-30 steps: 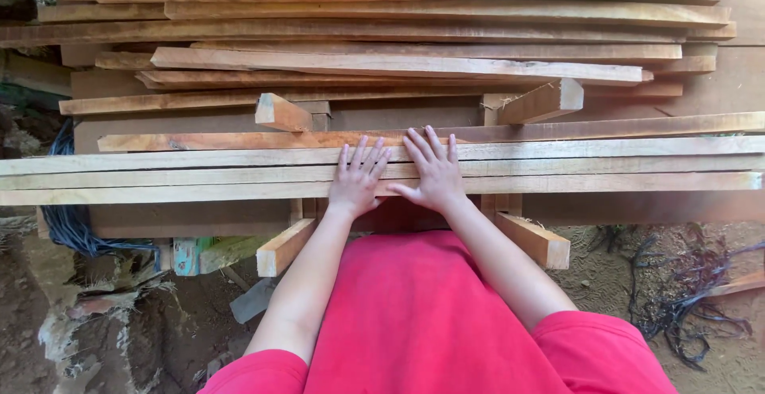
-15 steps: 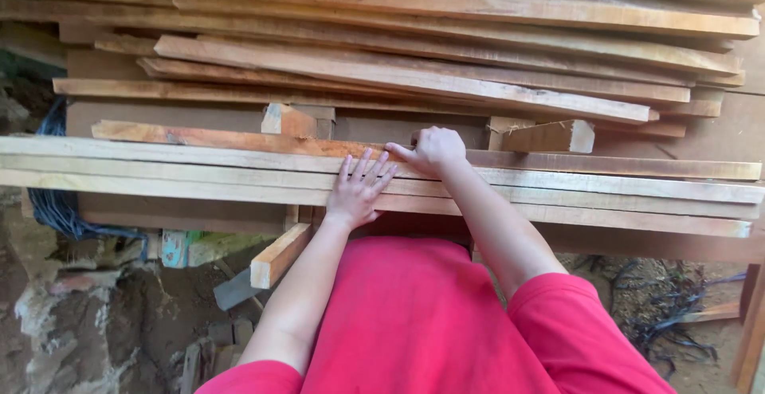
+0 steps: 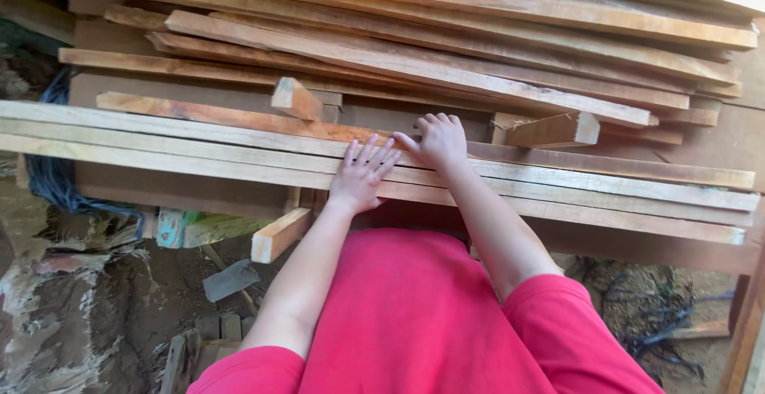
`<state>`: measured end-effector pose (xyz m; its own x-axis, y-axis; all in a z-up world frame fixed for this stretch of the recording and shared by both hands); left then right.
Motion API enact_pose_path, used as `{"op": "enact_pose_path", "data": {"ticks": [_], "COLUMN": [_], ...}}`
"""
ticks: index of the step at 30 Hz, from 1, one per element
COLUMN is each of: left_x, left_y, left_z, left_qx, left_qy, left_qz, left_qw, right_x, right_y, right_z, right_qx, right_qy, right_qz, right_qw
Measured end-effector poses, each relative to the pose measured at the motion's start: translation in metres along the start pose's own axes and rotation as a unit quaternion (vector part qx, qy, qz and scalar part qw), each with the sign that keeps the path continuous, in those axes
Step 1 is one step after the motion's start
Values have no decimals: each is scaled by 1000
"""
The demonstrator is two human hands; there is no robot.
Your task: Organizing and aligning thin wooden planks in a storage area.
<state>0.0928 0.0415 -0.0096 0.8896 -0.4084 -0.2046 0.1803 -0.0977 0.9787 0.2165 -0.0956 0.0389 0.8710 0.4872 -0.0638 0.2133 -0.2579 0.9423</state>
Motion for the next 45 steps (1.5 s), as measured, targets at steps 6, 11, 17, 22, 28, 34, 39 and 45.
{"op": "enact_pose_path", "data": {"ticks": [6, 11, 17, 22, 28, 34, 39, 45], "left_x": [-2, -6, -2, -5, -3, -52, -91, -93], "left_y": [19, 16, 8, 17, 32, 47, -48, -54], "left_z": [-3, 0, -1, 0, 4, 19, 25, 34], "left_qx": [-12, -10, -14, -19, -36, -520, -696, -722], "left_qy": [8, 18, 34, 47, 53, 254, 551, 608], "left_qz": [-18, -17, -13, -17, -39, 213, 110, 17], "left_qw": [1000, 1000, 999, 999, 997, 787, 448, 330], "right_x": [-49, -55, -38, -33, -28, -11, -2, 23], "right_y": [-12, -2, -26, -24, -4, -22, 5, -7], "right_z": [-30, -32, -12, -15, -22, -8, -28, -29], "right_qx": [34, 39, 74, 37, 26, -81, -40, -59], "right_qy": [-46, -14, -64, -78, -84, -66, -45, -13], "right_qz": [42, 10, -175, -241, -252, -255, -369, -427], "right_qw": [997, 999, 980, 967, 964, 961, 927, 902]}}
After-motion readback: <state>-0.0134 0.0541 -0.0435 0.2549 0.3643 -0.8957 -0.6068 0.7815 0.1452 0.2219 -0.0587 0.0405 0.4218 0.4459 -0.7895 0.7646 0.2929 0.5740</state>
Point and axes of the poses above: each hand's wrist, its own x-axis towards the middle knuckle, its own y-axis out of the back of the hand, z = x × y, the point moved 7 cm from there along x, towards the middle knuckle, and after that the axes turned 8 degrees about x, right-handed, at the moved point
